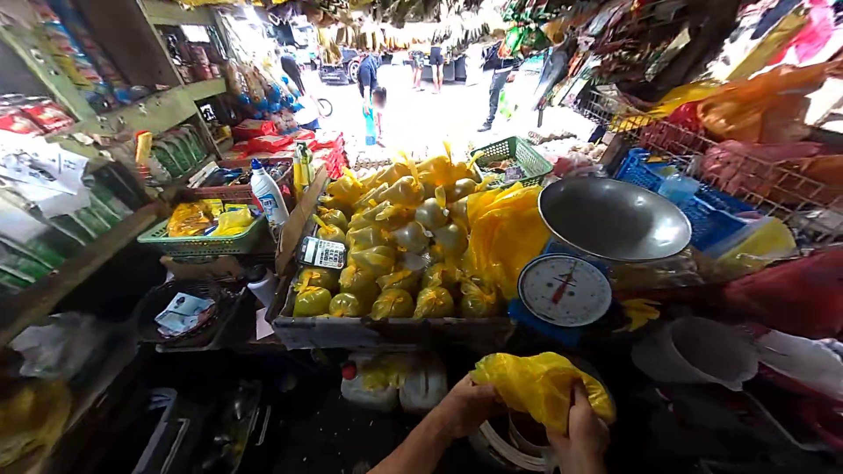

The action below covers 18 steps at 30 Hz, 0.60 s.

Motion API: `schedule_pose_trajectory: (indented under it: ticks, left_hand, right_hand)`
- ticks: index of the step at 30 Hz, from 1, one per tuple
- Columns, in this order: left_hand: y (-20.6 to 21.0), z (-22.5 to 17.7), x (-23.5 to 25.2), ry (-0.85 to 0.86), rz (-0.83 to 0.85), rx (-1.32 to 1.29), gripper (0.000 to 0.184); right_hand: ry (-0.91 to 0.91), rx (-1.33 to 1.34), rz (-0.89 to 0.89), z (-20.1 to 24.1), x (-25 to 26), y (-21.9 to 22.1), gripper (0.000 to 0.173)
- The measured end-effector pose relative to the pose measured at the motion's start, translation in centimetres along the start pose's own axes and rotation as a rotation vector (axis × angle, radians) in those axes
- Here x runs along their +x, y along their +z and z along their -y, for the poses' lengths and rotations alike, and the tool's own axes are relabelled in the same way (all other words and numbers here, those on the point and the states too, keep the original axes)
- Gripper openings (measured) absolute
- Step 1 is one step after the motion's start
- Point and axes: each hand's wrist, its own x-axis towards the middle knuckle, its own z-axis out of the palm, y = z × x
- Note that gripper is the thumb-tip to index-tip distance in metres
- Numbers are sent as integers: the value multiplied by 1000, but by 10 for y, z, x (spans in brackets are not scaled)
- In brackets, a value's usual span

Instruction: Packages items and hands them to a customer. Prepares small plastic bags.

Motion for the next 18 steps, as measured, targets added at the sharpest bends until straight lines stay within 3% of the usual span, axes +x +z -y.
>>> schedule_pose_trajectory:
  ticks: [4, 6, 8, 10, 11, 13, 16, 18]
  left_hand:
    - [-1, 10, 19, 122, -3, 195, 39]
    - [-1, 14, 24, 101, -48, 161, 34]
    - [2, 14, 25, 57, -117, 110, 34]
    - [4, 10, 22, 26, -231, 109, 35]
    - [3, 6, 21, 17, -281, 114, 36]
    - [-2, -3, 19, -4, -330, 168, 34]
    - [2, -17, 16, -30, -235, 288, 29]
    - [6, -32, 17, -22, -67, 385, 28]
  right_hand:
    - [-19, -198, 11, 8, 33, -12, 44]
    - [118, -252, 160, 8, 59, -27, 45]
    - [339, -480, 362, 17, 80, -49, 63]
    - [405, -892, 558, 31, 88, -65, 84]
    - [347, -1101, 598, 36, 90, -68, 85]
    - [34, -1408, 550, 40, 83, -64, 73]
    - [-497, -1164, 507, 40, 48, -44, 61]
    - [-563, -900, 649, 33, 33, -31, 64]
